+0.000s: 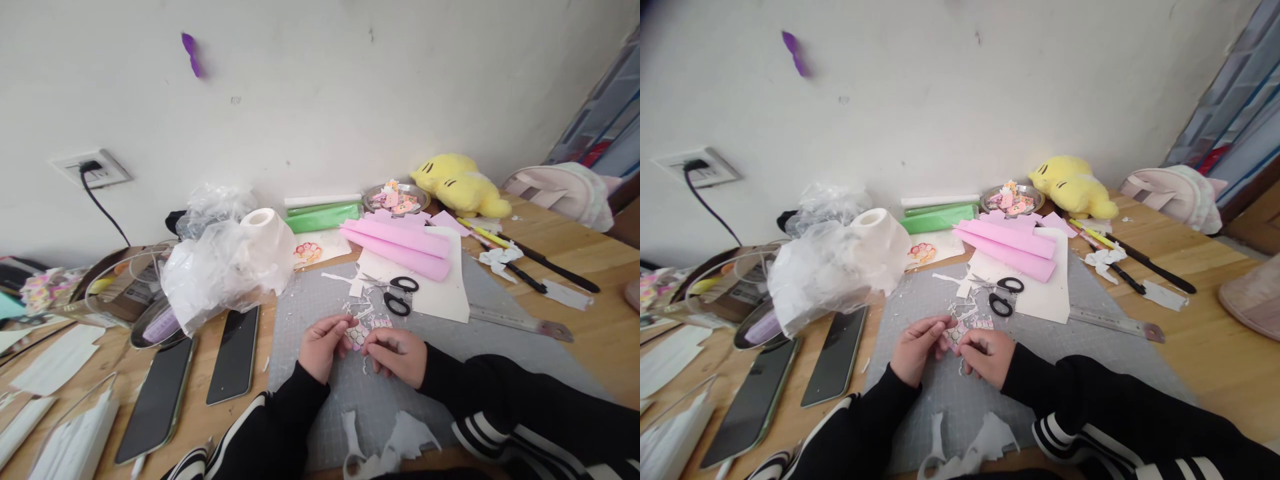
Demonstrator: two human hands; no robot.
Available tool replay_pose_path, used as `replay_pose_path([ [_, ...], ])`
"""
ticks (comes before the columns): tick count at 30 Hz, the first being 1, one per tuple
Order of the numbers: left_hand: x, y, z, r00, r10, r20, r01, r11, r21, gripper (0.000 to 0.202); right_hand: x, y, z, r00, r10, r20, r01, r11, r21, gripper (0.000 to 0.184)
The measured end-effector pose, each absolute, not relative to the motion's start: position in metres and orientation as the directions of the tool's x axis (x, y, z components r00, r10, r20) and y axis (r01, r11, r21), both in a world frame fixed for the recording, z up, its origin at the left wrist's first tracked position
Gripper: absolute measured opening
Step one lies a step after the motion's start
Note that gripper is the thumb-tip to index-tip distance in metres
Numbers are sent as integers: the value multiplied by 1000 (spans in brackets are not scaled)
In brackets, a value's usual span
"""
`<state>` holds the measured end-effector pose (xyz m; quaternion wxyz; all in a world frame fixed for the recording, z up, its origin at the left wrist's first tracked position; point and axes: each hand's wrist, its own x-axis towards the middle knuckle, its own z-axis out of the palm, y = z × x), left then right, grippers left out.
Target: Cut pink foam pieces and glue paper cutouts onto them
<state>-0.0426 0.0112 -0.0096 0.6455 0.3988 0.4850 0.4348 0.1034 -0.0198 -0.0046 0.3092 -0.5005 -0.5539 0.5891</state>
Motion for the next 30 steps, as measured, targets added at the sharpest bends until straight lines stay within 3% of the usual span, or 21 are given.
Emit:
replay_pose_path([
  [5, -42, 10, -10, 116, 971, -211, -63, 219, 974, 15, 104, -20, -4, -306, 916, -258, 200, -203, -958, 13],
  [9, -46, 10, -14, 150, 984, -95, 169, 69, 983, 15, 104, -20, -4, -307, 916, -260, 200, -205, -958, 13],
  [14, -49, 11, -13, 279, 960, 26, 487, -165, 857, 2, 104, -20, -5, -299, 924, -238, 186, -188, -964, 13],
  [17, -48, 10, -7, 319, 941, 118, 591, -294, 751, 13, 103, -20, -5, -294, 924, -243, 181, -196, -964, 13],
  [24, -53, 9, -1, 262, 944, 199, 734, -329, 594, 35, 106, -18, -2, -278, 923, -268, 177, -225, -958, 13],
  [30, -53, 7, 3, 220, 950, 223, 773, -309, 554, 31, 105, -19, -2, -282, 923, -262, 193, -213, -958, 11],
])
